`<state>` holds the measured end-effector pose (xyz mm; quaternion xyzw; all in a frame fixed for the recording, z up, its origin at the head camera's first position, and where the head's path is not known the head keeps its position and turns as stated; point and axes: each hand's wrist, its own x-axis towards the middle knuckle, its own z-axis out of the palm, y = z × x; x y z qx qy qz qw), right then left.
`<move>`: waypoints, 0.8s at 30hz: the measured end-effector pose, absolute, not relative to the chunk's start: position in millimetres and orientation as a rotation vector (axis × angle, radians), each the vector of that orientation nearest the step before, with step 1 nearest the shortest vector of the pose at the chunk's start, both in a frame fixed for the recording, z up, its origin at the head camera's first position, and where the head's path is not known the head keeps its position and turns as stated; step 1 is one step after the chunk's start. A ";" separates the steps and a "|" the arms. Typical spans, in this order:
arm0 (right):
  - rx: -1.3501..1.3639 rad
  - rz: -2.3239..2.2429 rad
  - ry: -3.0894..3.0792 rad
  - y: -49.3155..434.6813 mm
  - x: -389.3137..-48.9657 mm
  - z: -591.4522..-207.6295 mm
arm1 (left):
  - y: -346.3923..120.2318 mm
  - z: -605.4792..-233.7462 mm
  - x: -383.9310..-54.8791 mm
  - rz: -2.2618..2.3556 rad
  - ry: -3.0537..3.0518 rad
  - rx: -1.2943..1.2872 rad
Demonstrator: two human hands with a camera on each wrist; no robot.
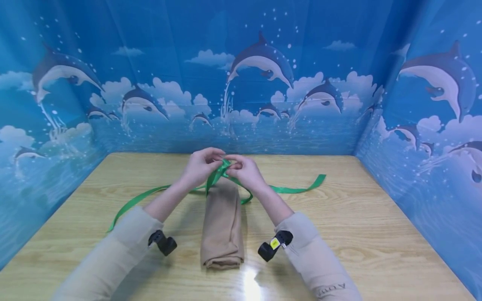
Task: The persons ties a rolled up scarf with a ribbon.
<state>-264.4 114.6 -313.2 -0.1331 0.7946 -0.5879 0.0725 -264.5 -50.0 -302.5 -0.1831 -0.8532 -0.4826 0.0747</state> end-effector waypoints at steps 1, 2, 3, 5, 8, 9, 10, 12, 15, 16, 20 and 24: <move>-0.392 -1.786 2.376 113.9 -264.9 -313.9 | -49.8 -303.1 -264.7 -1.469 -2.560 -0.530; -0.389 -1.808 2.361 113.1 -265.4 -314.4 | -49.4 -303.6 -264.7 -1.486 -2.563 -0.513; -0.386 -1.827 2.347 112.3 -265.6 -314.8 | -49.1 -304.4 -264.9 -1.503 -2.566 -0.493; -0.389 -1.858 2.328 111.0 -265.7 -315.4 | -48.2 -305.6 -264.9 -1.534 -2.574 -0.457; -0.394 -1.880 2.334 108.8 -265.5 -316.5 | -47.5 -307.5 -264.4 -1.582 -2.569 -0.417; -0.396 -1.883 2.344 108.1 -265.5 -317.0 | -47.5 -308.1 -263.9 -1.592 -2.565 -0.408; -0.396 -1.891 2.350 107.5 -265.5 -317.6 | -47.5 -308.7 -263.4 -1.600 -2.559 -0.404; -0.395 -1.908 2.364 106.2 -265.6 -318.7 | -47.5 -310.5 -263.1 -1.602 -2.546 -0.397; -0.394 -1.921 2.393 104.6 -265.6 -320.2 | -47.1 -313.1 -262.5 -1.592 -2.534 -0.372; -0.389 -1.923 2.401 104.2 -265.5 -320.4 | -46.7 -314.0 -262.6 -1.589 -2.530 -0.361; -0.382 -1.909 2.444 103.3 -263.9 -319.7 | -44.8 -316.5 -263.0 -1.600 -2.508 -0.311; -0.385 -1.922 2.434 102.4 -261.6 -317.1 | -42.7 -319.4 -264.2 -1.653 -2.457 -0.285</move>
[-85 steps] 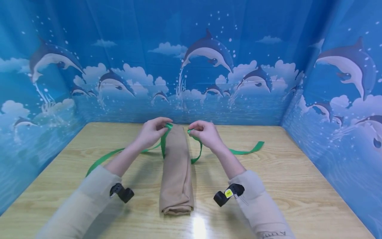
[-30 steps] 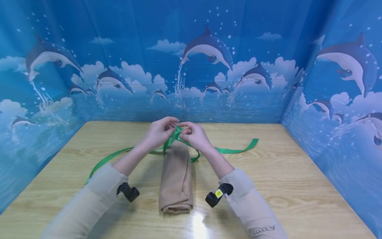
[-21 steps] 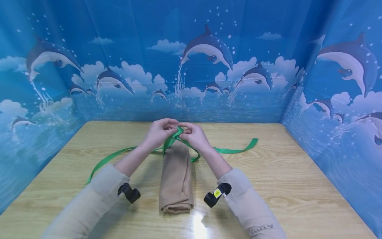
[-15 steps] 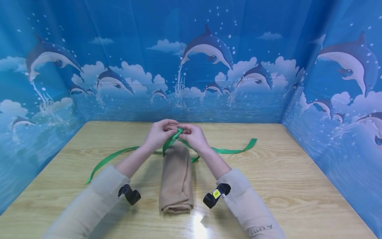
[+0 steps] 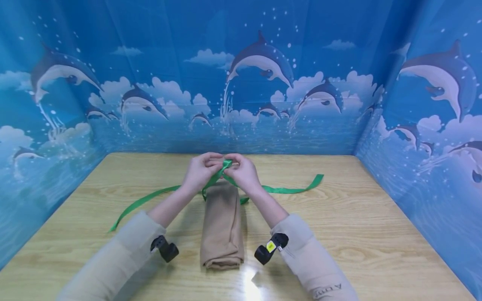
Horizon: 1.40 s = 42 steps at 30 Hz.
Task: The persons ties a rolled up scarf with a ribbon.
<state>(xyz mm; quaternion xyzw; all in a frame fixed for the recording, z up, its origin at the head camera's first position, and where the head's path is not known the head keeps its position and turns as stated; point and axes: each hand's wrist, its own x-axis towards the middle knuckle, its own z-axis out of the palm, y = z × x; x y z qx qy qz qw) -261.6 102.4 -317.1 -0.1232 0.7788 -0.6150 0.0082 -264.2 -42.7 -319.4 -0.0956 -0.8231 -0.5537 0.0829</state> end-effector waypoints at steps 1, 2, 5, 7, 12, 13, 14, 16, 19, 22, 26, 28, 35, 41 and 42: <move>-0.382 -1.926 2.431 102.1 -261.1 -316.5 | -42.2 -320.2 -264.4 -1.674 -2.440 -0.282; -0.375 -1.926 2.436 101.8 -260.9 -316.1 | -41.8 -321.2 -264.6 -1.680 -2.425 -0.282; -0.348 -1.923 2.451 101.3 -261.1 -316.2 | -40.6 -323.8 -263.8 -1.693 -2.394 -0.271; -0.324 -1.918 2.460 101.0 -261.6 -317.1 | -40.0 -325.4 -263.2 -1.698 -2.384 -0.264; -0.289 -1.918 2.469 100.7 -263.2 -319.7 | -38.1 -328.1 -262.9 -1.673 -2.364 -0.261; -0.287 -1.917 2.473 100.8 -263.2 -320.2 | -37.7 -328.3 -262.8 -1.663 -2.359 -0.264; -0.289 -1.914 2.478 101.0 -263.0 -320.7 | -37.4 -328.4 -262.8 -1.652 -2.352 -0.270; -0.285 -1.901 2.496 101.3 -262.3 -321.3 | -36.8 -328.6 -262.7 -1.632 -2.339 -0.280; -0.293 -1.887 2.515 101.1 -261.3 -322.4 | -36.3 -329.1 -262.5 -1.615 -2.319 -0.287; -0.296 -1.879 2.547 100.4 -260.9 -323.5 | -36.3 -330.4 -262.2 -1.611 -2.302 -0.288; -0.307 -1.874 2.554 100.1 -260.6 -323.5 | -36.8 -331.6 -261.5 -1.637 -2.284 -0.277; -0.325 -1.863 2.554 100.2 -260.2 -322.9 | -36.8 -331.9 -261.1 -1.664 -2.285 -0.263; -0.406 -1.746 2.671 99.6 -260.6 -323.6 | -35.7 -332.0 -262.3 -1.931 -2.273 -0.136; -0.431 -1.690 2.747 98.6 -261.2 -323.3 | -34.4 -330.2 -264.6 -2.123 -2.215 -0.050; -0.429 -1.683 2.754 98.7 -261.0 -323.1 | -34.1 -329.7 -264.7 -2.131 -2.214 -0.053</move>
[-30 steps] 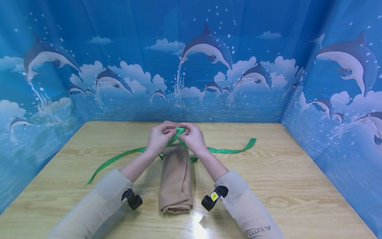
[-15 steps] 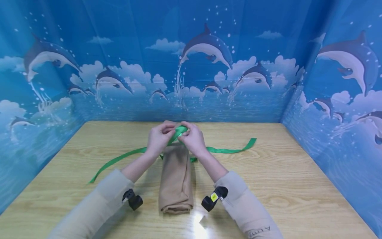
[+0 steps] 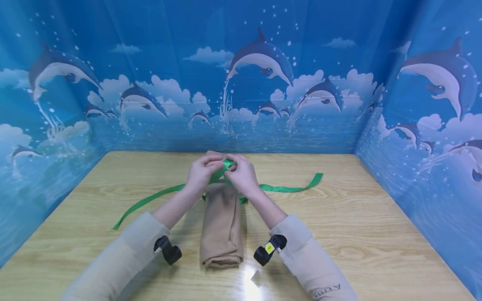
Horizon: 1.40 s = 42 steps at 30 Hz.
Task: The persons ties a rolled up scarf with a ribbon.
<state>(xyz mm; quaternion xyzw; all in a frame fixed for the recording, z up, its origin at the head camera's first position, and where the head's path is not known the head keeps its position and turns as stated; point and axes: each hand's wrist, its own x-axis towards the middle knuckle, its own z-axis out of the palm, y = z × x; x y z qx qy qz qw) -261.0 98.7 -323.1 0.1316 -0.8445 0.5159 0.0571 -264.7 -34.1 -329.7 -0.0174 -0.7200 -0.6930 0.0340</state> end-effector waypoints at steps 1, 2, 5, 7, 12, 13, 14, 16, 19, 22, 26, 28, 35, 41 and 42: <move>0.399 1.556 -2.563 98.6 -260.7 -322.7 | -34.2 -329.7 -265.1 -2.134 -2.217 -0.056; 0.398 1.547 -2.567 98.7 -260.5 -322.6 | -34.2 -329.6 -265.1 -2.133 -2.222 -0.066; 0.402 1.510 -2.571 98.9 -259.4 -322.0 | -34.8 -329.6 -263.9 -2.055 -2.284 -0.112; 0.404 1.472 -2.571 99.1 -258.8 -321.5 | -34.9 -329.5 -262.8 -1.949 -2.342 -0.165; 0.439 1.329 -2.589 98.9 -257.5 -320.0 | -34.4 -327.8 -259.9 -1.654 -2.438 -0.292; 0.450 1.295 -2.598 98.8 -257.5 -319.9 | -34.5 -327.5 -259.7 -1.606 -2.447 -0.307; 0.462 1.264 -2.606 98.6 -257.5 -319.8 | -34.6 -327.3 -259.6 -1.569 -2.448 -0.321; 0.473 1.216 -2.628 98.2 -257.2 -319.6 | -34.9 -326.9 -259.3 -1.511 -2.458 -0.337; 0.466 1.203 -2.654 97.6 -256.7 -319.5 | -35.2 -327.0 -258.8 -1.476 -2.483 -0.335; 0.456 1.196 -2.673 97.3 -256.1 -320.1 | -35.2 -327.6 -257.9 -1.474 -2.513 -0.326; 0.477 1.175 -2.676 97.2 -255.3 -321.5 | -35.5 -328.2 -256.6 -1.436 -2.513 -0.347; 0.489 1.164 -2.672 97.2 -255.1 -322.2 | -35.8 -328.4 -255.8 -1.406 -2.511 -0.369; 0.490 1.166 -2.632 98.7 -254.8 -324.2 | -40.5 -328.4 -255.6 -1.343 -2.495 -0.421; 0.485 1.183 -2.571 103.8 -257.3 -326.2 | -49.5 -326.0 -256.6 -1.301 -2.459 -0.439; 0.485 1.193 -2.565 104.9 -257.8 -326.3 | -51.3 -325.4 -256.9 -1.295 -2.454 -0.440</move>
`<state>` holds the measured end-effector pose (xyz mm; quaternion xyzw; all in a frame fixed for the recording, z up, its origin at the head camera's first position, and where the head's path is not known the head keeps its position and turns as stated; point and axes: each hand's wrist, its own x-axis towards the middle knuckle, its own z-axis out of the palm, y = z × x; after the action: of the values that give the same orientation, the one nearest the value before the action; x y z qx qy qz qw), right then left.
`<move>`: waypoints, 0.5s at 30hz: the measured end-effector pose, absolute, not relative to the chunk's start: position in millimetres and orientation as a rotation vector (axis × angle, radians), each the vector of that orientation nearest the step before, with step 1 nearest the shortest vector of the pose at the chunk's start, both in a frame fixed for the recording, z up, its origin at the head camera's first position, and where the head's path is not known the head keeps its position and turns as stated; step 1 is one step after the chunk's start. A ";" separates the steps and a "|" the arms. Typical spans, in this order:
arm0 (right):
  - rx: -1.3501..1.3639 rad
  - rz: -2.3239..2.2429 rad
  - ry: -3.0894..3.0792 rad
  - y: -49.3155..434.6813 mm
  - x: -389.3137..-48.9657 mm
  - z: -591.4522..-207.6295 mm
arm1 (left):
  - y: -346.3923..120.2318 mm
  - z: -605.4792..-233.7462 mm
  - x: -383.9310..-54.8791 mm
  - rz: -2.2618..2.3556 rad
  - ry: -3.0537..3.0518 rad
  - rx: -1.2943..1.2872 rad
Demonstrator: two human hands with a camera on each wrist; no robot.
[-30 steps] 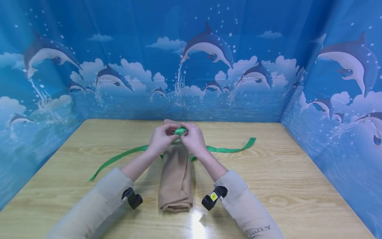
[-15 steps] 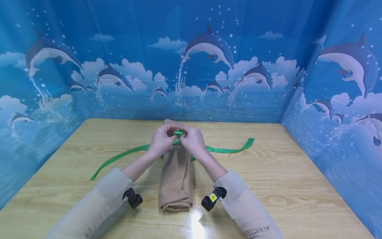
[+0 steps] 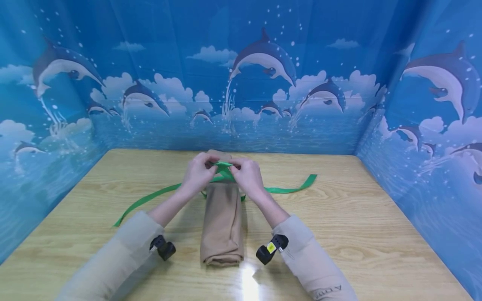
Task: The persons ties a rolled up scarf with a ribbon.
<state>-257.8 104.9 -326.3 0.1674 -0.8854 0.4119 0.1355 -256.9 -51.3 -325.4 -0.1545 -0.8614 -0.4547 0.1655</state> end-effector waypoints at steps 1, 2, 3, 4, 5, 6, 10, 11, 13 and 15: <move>0.476 1.200 -2.560 105.7 -258.0 -325.8 | -52.8 -324.6 -257.3 -1.282 -2.449 -0.443; 0.467 1.208 -2.558 106.5 -258.1 -325.4 | -54.3 -323.7 -257.4 -1.269 -2.448 -0.444; 0.456 1.214 -2.555 107.2 -258.1 -324.8 | -55.9 -323.2 -257.5 -1.260 -2.449 -0.447; 0.444 1.218 -2.554 107.9 -258.2 -324.4 | -57.5 -322.6 -257.5 -1.246 -2.450 -0.452; 0.440 1.218 -2.551 108.9 -258.2 -324.1 | -59.3 -322.2 -257.5 -1.239 -2.452 -0.457; 0.430 1.218 -2.550 109.6 -258.3 -323.9 | -60.9 -322.0 -257.7 -1.227 -2.452 -0.462; 0.406 1.208 -2.529 113.7 -259.2 -324.2 | -68.7 -319.9 -257.1 -1.130 -2.475 -0.504; 0.404 1.203 -2.522 114.9 -259.4 -324.5 | -70.7 -319.5 -257.1 -1.096 -2.481 -0.517; 0.401 1.190 -2.507 117.6 -260.0 -325.1 | -74.4 -318.2 -257.0 -1.015 -2.489 -0.543; 0.398 1.182 -2.500 120.2 -260.4 -325.5 | -77.7 -317.2 -257.2 -0.944 -2.487 -0.567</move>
<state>-260.4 120.2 -325.5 0.1403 -0.8814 0.4167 0.1728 -257.2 -77.7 -317.2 -0.2037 -0.8942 -0.3393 0.2095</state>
